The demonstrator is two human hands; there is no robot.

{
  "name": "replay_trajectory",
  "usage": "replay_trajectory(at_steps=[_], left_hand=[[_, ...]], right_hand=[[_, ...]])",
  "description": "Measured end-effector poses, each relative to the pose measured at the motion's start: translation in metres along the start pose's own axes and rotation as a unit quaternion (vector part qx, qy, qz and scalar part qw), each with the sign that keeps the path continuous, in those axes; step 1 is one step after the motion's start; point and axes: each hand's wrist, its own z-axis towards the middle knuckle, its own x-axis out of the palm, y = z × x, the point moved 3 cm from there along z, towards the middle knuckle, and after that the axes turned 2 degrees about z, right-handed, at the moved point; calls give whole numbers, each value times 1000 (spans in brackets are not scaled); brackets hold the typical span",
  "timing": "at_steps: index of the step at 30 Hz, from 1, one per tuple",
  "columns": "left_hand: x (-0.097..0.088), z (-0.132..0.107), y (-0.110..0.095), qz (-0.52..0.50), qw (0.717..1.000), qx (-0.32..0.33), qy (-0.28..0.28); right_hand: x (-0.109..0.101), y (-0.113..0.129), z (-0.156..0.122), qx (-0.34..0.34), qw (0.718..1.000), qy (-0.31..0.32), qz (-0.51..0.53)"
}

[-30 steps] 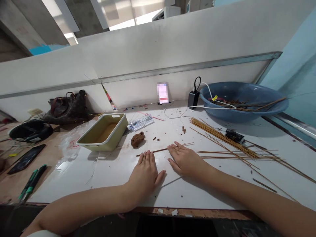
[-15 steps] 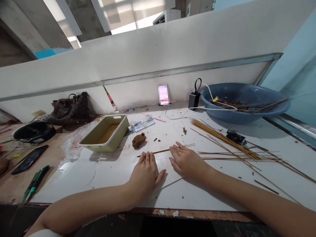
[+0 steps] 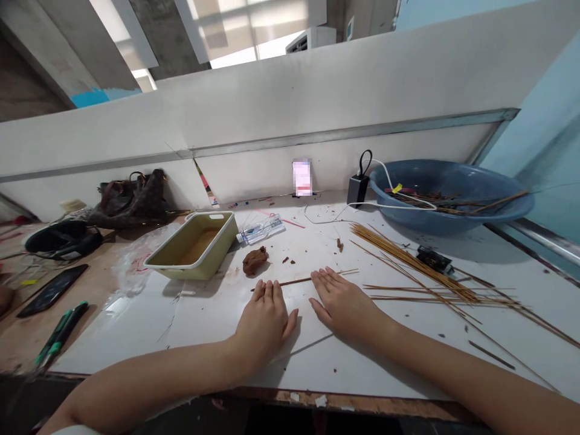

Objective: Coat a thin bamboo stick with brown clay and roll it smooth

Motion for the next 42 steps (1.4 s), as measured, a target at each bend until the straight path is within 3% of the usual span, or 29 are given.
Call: replay_trajectory(at_steps=[5,12,19,23,27,33,42], left_hand=[[1,14,8,4,1000,-25,5],[-5,-7,-6,33,999,-1,19],[-1,13,9,25,999,-36,19],[-2,-2,2,26,1000,-14,9],[-13,-8,-7,46,998,-10,47],[-27,15,0,101,989,-37,103],[-20,-19,-13,92,995,-19,39]], right_hand=[[1,-11,3,15,1000,8,25],[-6,0,3,-7,1000,-13,-14],[0,-8,8,24,1000,4,-9],[-1,-5,4,19,1000,-1,-4],[-3,-3,1,6,1000,-10,-8],[-2,-12,7,-9,1000,4,-28],[-11,7,3,-33,997,-21,-67]])
